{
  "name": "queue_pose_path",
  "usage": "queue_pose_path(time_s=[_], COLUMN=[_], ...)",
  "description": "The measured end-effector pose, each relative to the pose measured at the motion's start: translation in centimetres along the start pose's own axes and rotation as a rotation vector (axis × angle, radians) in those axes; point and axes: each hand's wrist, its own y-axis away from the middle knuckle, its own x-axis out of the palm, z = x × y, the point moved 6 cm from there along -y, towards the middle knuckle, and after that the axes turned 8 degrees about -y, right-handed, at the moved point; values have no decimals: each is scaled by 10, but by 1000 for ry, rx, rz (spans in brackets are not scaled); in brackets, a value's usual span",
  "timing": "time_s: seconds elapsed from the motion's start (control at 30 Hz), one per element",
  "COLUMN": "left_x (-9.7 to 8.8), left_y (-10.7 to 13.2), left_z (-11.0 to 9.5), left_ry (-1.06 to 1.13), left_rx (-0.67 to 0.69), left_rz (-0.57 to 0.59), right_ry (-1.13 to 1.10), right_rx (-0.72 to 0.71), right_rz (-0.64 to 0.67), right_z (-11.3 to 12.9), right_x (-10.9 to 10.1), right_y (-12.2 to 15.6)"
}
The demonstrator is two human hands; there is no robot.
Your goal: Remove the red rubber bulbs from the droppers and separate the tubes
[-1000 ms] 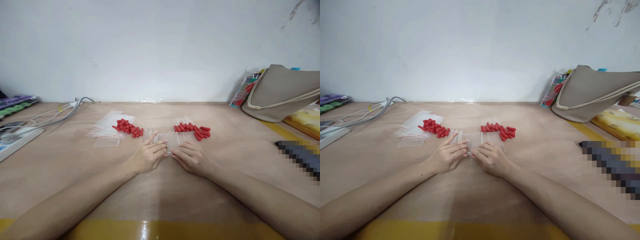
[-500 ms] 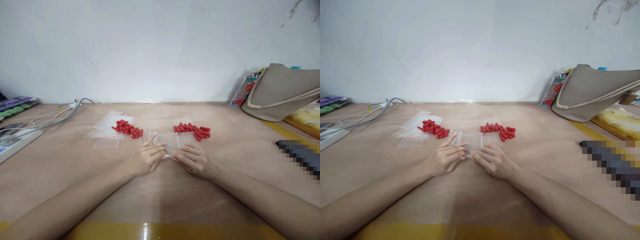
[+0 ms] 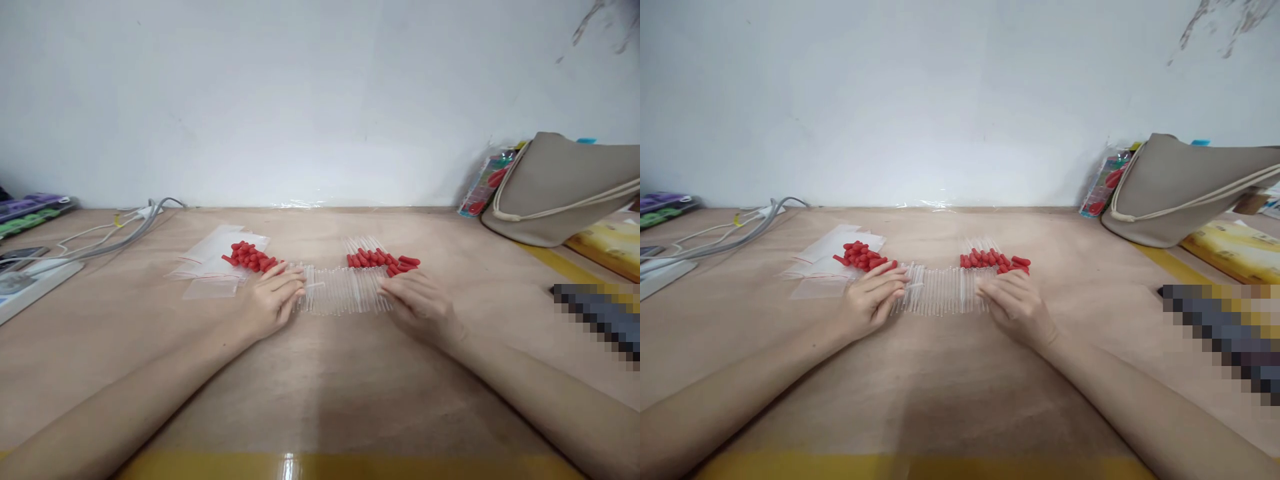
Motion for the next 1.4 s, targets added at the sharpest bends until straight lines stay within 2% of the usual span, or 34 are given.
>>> queue_pose_path(time_s=[0.1, 0.23, 0.3, 0.37, 0.47, 0.53, 0.77, 0.9, 1.07, 1.23, 1.4], left_x=[-2, 8, 15, 19, 22, 25, 33, 33, 31, 31, 37], left_y=[-3, -10, -13, -14, -14, -13, -10, -11, -12, -14, -11], left_z=[12, 16, 16, 14, 9, 6, -3, -9, -12, -9, -2], left_ry=[-59, -151, -163, -161, -143, -126, -85, -19, 96, 46, 78], left_rx=[-100, -162, -161, -141, -99, -72, -26, -28, -57, 53, 139], left_rz=[-16, 74, 116, 103, 27, 14, 111, 183, 266, 452, 612], right_ry=[-10, 74, 66, 66, 31, 9, -10, 53, 82, 61, 76], right_rx=[256, 613, 731, 856, 984, 1005, 974, 894, 867, 838, 761], right_rz=[-36, -12, 64, 98, 146, 181, 271, 236, 236, 288, 456], right_z=[-35, -93, -117, -135, -144, -142, -140, -138, -134, -125, -119], right_x=[-6, -14, -19, -26, -31, -30, -22, -25, -23, -14, 3], right_y=[0, 10, 17, 24, 30, 30, 33, 29, 27, 15, -6])
